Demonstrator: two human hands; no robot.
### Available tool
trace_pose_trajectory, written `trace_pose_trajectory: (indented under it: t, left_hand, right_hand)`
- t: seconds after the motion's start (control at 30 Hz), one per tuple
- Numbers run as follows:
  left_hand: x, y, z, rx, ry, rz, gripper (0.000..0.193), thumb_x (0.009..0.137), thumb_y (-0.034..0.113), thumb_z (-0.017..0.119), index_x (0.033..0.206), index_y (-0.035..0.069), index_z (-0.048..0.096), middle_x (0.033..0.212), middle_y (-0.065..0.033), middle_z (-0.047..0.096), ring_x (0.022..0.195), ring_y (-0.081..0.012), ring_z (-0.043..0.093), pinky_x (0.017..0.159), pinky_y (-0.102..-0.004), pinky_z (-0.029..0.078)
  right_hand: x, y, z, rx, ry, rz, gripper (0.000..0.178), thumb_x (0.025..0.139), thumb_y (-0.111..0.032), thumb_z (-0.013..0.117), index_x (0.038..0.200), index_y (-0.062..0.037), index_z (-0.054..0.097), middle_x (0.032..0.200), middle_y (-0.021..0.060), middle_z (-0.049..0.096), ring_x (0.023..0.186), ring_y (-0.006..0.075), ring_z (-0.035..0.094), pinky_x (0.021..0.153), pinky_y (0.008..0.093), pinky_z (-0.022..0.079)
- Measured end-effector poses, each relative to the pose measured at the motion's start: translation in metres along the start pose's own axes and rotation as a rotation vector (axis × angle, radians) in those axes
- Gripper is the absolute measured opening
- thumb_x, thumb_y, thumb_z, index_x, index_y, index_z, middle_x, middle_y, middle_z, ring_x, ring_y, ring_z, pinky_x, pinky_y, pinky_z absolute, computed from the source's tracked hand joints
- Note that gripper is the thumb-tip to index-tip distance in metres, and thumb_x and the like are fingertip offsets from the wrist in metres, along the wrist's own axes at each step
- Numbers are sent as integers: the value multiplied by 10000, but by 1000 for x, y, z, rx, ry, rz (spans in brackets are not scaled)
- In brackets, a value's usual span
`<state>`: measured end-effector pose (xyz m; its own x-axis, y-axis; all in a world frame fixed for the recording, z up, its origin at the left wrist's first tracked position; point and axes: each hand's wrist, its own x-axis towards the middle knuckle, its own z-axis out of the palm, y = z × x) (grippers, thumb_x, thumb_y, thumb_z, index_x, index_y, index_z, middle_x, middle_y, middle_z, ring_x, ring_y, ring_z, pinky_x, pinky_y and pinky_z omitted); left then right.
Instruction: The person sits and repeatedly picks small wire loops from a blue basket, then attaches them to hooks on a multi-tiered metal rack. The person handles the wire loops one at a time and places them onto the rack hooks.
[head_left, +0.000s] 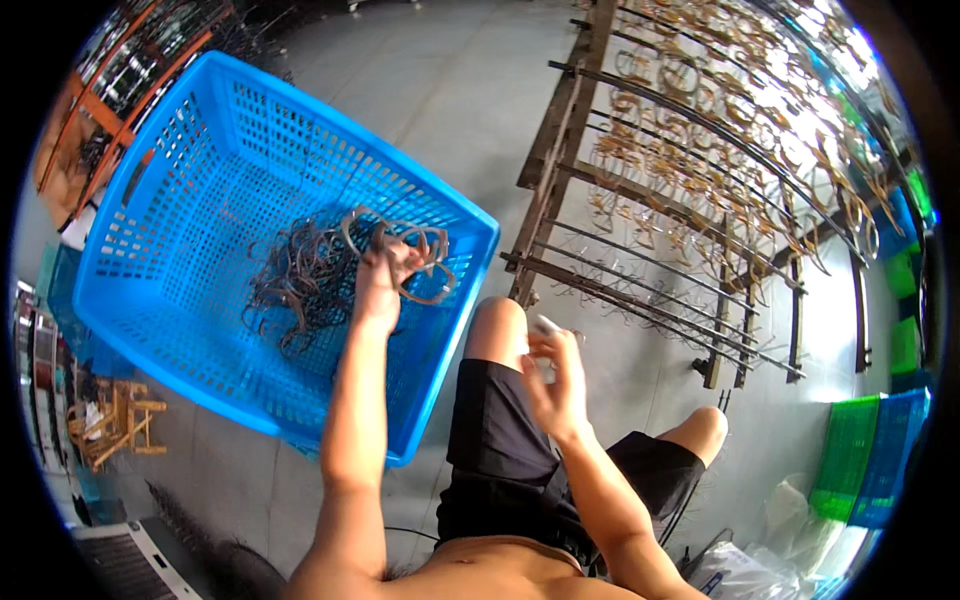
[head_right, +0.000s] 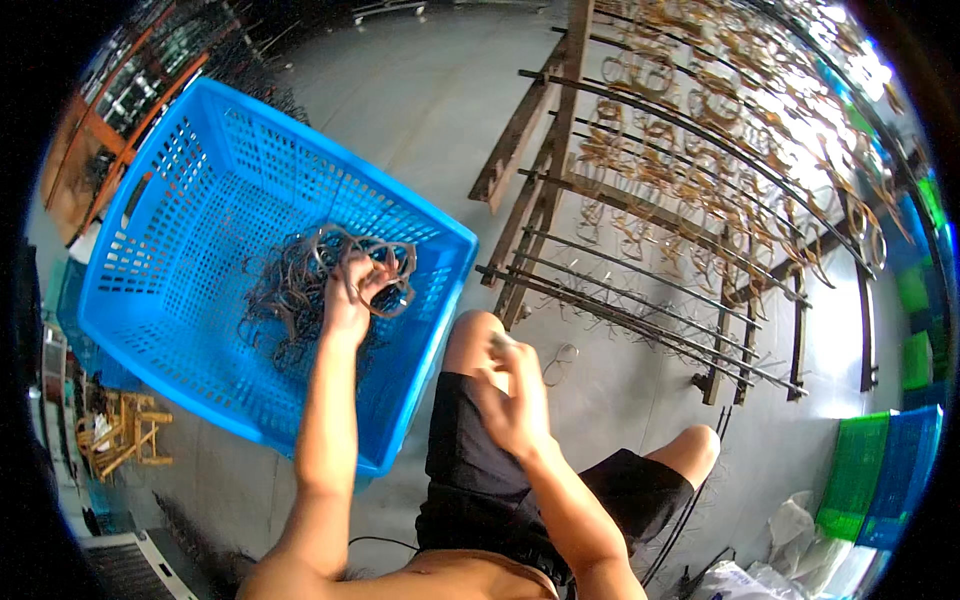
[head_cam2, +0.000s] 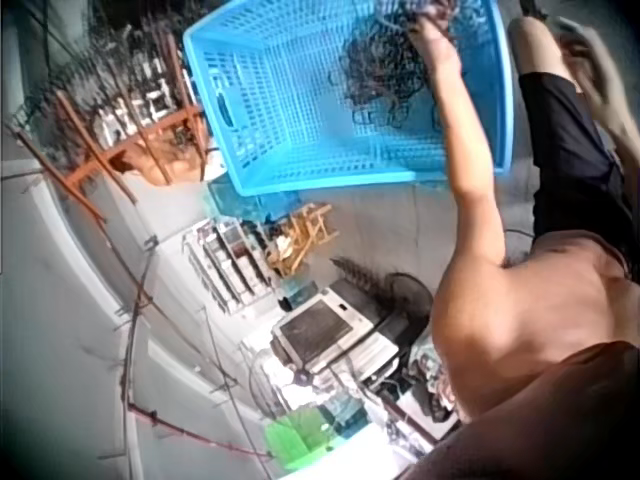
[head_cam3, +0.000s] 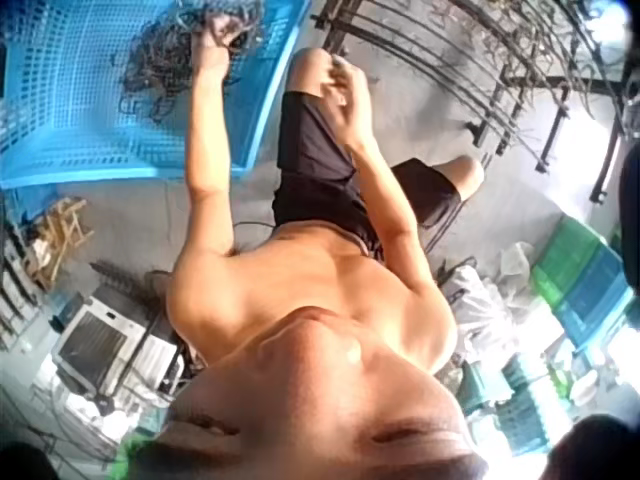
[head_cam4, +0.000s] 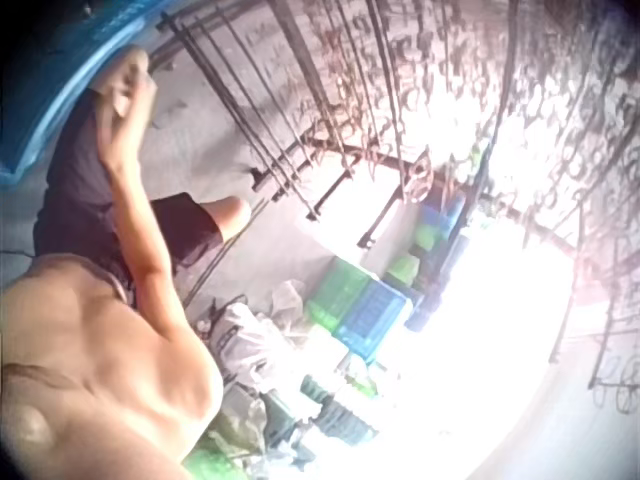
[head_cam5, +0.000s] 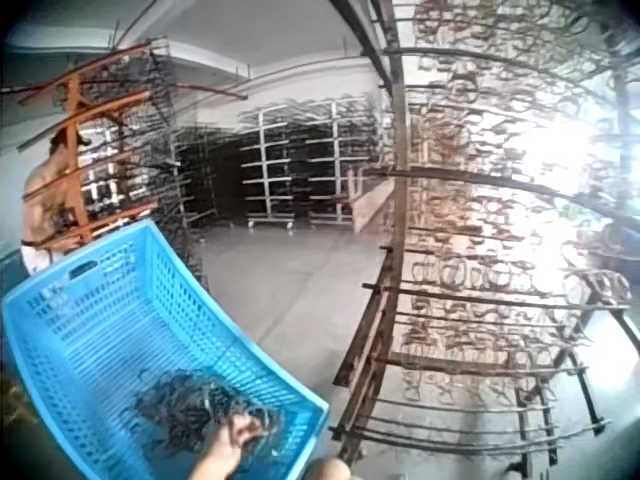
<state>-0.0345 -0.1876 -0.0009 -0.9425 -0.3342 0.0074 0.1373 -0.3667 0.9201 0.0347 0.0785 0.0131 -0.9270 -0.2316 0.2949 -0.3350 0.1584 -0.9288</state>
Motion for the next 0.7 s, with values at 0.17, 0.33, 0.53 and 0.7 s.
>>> trace_pose_trajectory:
  t: [0.17,0.33,0.53,0.7]
  left_hand:
    - [-68,2,87,96,151,-108,108,856,168,583,850,62,602,804,-12,589,723,-86,533,673,-239,433]
    - [-102,3,127,-24,-143,-231,126,877,158,569,908,41,605,864,-14,618,814,-101,571,727,-230,445]
    - [-112,-28,141,-172,-440,-389,339,797,150,708,1070,40,540,939,-39,609,913,-134,581,834,-300,467]
    - [-124,-61,157,-429,-504,-361,620,836,629,447,1170,108,476,1113,-89,599,1015,-240,586,854,-369,483]
  right_hand:
    - [32,-60,2,-471,-37,-342,633,696,-161,728,1251,-54,443,1147,179,480,1052,355,495,877,412,423]
    - [25,-35,-25,-419,18,-340,326,765,-120,684,1059,-38,569,901,130,606,834,310,597,719,367,499]
    - [-7,-12,-47,279,105,48,285,900,-96,556,1175,-21,559,848,114,638,683,156,631,643,267,506]
    - [-12,-2,-59,488,251,260,201,929,-64,491,1107,-3,418,789,98,619,613,112,578,564,245,481]
